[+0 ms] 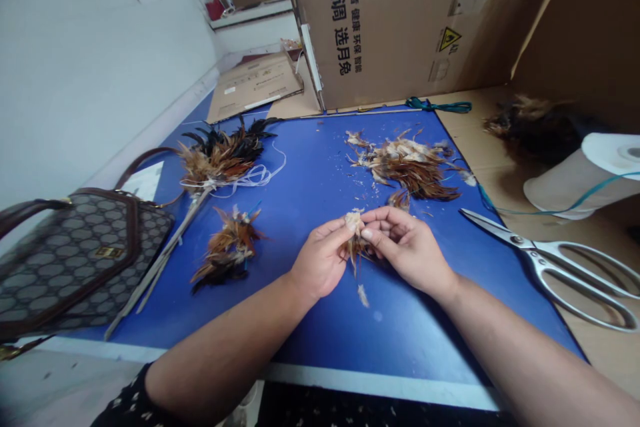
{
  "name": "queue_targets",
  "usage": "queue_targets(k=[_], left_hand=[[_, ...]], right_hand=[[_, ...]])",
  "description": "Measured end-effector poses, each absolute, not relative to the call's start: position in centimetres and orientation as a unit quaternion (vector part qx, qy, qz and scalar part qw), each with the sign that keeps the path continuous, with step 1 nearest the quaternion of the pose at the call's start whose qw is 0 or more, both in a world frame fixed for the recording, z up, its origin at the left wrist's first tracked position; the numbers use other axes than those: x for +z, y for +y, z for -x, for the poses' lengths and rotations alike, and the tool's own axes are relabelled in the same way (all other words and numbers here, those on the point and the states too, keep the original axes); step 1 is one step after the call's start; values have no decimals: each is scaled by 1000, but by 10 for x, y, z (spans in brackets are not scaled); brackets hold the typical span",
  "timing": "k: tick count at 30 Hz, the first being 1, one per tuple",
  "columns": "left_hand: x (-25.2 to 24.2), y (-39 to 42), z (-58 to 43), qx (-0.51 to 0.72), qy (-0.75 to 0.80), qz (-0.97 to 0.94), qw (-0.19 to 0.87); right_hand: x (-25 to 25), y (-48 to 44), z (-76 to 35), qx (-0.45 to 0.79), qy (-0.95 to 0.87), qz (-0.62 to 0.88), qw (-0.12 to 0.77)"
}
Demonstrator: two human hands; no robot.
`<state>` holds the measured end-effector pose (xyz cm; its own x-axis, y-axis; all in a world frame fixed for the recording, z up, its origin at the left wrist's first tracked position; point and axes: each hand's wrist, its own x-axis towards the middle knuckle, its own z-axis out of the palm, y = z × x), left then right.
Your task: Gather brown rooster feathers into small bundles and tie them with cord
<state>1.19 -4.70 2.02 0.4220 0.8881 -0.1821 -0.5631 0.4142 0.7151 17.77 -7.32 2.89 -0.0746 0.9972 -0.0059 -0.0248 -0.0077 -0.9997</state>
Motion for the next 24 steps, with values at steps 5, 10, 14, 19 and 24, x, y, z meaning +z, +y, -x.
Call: queue_targets(k=[5, 10, 14, 19, 24], left_hand=[[25, -36, -6, 505, 328, -219, 768], [27, -34, -4, 505, 340, -214, 764], [26, -42, -10, 488, 337, -243, 768], [24, -53, -20, 458, 307, -260, 793], [25, -59, -20, 398, 266, -258, 839]], right_hand=[[31, -71, -188, 513, -516, 470, 500], [24, -68, -197, 462, -500, 490, 545], [22, -68, -196, 405, -512, 511, 559], [25, -72, -181, 449, -490, 479, 573], [28, -77, -168, 508, -426, 474, 579]])
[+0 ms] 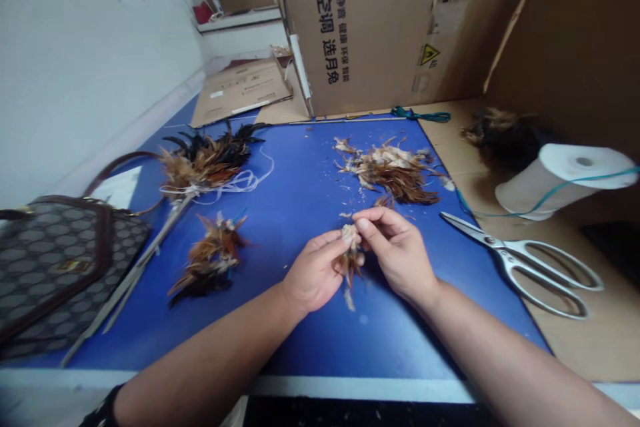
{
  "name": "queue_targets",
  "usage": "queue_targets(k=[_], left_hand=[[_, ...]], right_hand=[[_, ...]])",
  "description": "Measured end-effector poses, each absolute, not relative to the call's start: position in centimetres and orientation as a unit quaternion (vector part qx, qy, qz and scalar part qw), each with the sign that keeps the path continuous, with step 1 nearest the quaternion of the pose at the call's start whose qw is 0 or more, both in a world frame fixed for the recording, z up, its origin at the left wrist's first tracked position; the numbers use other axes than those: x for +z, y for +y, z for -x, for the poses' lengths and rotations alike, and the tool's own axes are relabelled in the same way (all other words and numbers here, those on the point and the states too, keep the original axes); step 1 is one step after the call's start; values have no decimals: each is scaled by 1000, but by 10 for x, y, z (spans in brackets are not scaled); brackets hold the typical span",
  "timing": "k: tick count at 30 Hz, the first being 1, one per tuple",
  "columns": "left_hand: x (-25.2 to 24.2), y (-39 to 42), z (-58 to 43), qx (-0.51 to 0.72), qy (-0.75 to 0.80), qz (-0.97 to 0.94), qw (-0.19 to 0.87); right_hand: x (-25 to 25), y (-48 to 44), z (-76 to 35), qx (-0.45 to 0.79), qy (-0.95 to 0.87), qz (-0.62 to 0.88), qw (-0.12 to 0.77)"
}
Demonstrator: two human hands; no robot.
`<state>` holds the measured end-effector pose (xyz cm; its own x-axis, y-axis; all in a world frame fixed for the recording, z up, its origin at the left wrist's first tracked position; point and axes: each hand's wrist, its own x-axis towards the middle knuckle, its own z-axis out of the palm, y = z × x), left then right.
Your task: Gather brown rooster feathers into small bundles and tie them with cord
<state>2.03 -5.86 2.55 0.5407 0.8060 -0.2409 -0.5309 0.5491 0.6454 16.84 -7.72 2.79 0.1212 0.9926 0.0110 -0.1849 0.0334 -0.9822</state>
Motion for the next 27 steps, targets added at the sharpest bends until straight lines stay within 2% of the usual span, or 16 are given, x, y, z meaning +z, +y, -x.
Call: queue_targets(k=[6, 13, 17, 23, 27], left_hand=[[27, -58, -17, 390, 272, -271, 837], [24, -48, -10, 403, 279, -279, 826], [23, -46, -9, 397, 284, -282, 826], [20, -49, -11, 384, 281, -292, 830], [18, -50, -11, 374, 283, -305, 829]], right_hand=[[30, -77, -166, 538, -402, 453, 586], [26, -70, -191, 460, -453, 495, 582], [29, -70, -201, 450, -500, 500, 545], [42, -74, -198, 529, -527, 459, 482], [48, -74, -197, 531, -562, 442, 454]])
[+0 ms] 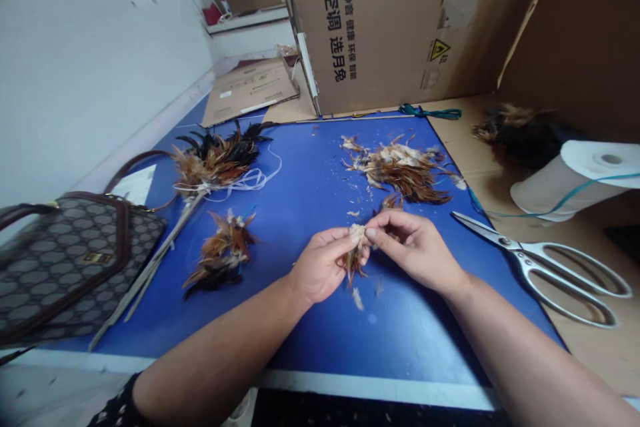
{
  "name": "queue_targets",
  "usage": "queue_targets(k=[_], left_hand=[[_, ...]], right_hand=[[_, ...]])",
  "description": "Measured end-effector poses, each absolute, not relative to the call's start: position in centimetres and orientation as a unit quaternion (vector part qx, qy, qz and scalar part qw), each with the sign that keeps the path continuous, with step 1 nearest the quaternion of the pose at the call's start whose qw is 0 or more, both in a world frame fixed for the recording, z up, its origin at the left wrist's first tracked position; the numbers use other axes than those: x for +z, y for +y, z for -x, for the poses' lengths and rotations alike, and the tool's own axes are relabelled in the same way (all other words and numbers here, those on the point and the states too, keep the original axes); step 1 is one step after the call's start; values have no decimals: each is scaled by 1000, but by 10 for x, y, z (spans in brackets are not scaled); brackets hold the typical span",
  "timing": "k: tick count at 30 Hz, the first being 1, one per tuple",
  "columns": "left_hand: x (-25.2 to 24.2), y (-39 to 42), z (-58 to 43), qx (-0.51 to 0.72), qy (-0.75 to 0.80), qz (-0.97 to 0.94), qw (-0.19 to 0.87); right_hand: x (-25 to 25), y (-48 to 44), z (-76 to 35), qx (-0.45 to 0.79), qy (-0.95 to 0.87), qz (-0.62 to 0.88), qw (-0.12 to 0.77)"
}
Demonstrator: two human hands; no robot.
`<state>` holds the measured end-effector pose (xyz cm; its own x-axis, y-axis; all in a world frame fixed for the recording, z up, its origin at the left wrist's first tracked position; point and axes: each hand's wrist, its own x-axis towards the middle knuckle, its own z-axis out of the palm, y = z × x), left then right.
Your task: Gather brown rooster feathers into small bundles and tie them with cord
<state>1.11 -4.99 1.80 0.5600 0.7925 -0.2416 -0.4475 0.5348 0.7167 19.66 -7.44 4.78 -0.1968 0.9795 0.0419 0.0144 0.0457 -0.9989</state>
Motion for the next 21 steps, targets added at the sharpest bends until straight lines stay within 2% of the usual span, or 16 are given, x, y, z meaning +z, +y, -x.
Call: queue_targets(k=[7, 12, 16, 18, 21], left_hand=[[18, -48, -10, 377, 283, -309, 826], [18, -50, -11, 374, 288, -315, 823], [19, -50, -12, 379, 297, -331, 812], [20, -50, -12, 387, 300, -326, 809], [19, -50, -13, 387, 299, -314, 814]], right_hand=[[42, -72, -203, 485, -550, 490, 472], [51, -74, -198, 521, -587, 444, 432], [47, -74, -197, 504, -578, 459, 448], [43, -72, -199, 454, -565, 499, 475], [40, -70, -201, 297, -603, 547, 499]])
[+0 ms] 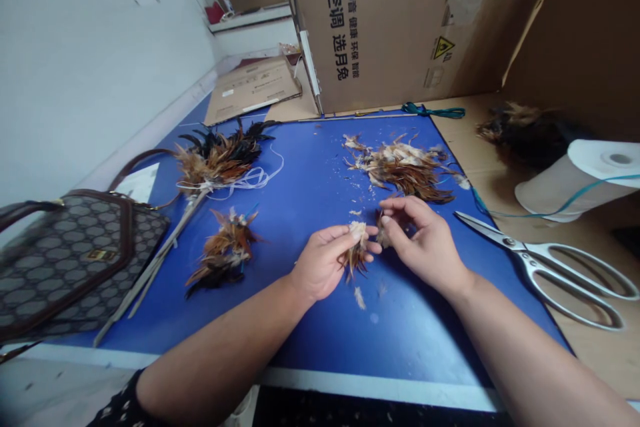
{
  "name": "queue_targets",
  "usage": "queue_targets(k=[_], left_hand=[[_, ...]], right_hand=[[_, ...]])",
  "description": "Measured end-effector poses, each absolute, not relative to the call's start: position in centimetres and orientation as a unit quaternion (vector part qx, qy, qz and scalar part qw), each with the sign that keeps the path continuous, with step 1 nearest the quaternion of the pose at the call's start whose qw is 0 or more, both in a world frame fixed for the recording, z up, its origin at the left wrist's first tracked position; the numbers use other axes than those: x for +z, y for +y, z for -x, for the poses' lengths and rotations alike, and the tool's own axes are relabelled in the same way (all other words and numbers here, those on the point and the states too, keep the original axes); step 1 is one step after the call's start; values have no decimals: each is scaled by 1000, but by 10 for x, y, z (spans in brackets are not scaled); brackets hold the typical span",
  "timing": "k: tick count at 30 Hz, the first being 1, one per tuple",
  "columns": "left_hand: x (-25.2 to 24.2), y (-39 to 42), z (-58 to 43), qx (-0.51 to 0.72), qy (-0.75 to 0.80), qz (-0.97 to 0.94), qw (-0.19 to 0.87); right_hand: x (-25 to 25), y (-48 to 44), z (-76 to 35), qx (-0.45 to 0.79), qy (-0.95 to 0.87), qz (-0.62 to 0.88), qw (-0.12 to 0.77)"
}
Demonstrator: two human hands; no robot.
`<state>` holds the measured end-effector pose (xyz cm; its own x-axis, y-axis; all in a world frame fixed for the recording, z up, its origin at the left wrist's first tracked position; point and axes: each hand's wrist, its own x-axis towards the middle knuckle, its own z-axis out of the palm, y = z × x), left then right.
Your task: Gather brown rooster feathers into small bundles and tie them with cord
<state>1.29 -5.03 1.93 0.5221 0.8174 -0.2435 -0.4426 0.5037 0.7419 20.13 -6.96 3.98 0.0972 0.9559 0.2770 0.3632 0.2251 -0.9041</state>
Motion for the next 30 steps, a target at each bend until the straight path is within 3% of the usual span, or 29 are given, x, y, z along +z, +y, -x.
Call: queue_targets(k=[2, 7, 30], left_hand=[[18, -51, -13, 379, 296, -309, 821], [16, -51, -12, 386, 300, -318, 813], [1, -51, -8, 389, 342, -442, 732]], right_hand=[[41, -70, -201, 242, -651, 526, 491], [39, -73, -194, 265, -702, 452, 482], [30, -68, -197, 241, -759, 385, 467]])
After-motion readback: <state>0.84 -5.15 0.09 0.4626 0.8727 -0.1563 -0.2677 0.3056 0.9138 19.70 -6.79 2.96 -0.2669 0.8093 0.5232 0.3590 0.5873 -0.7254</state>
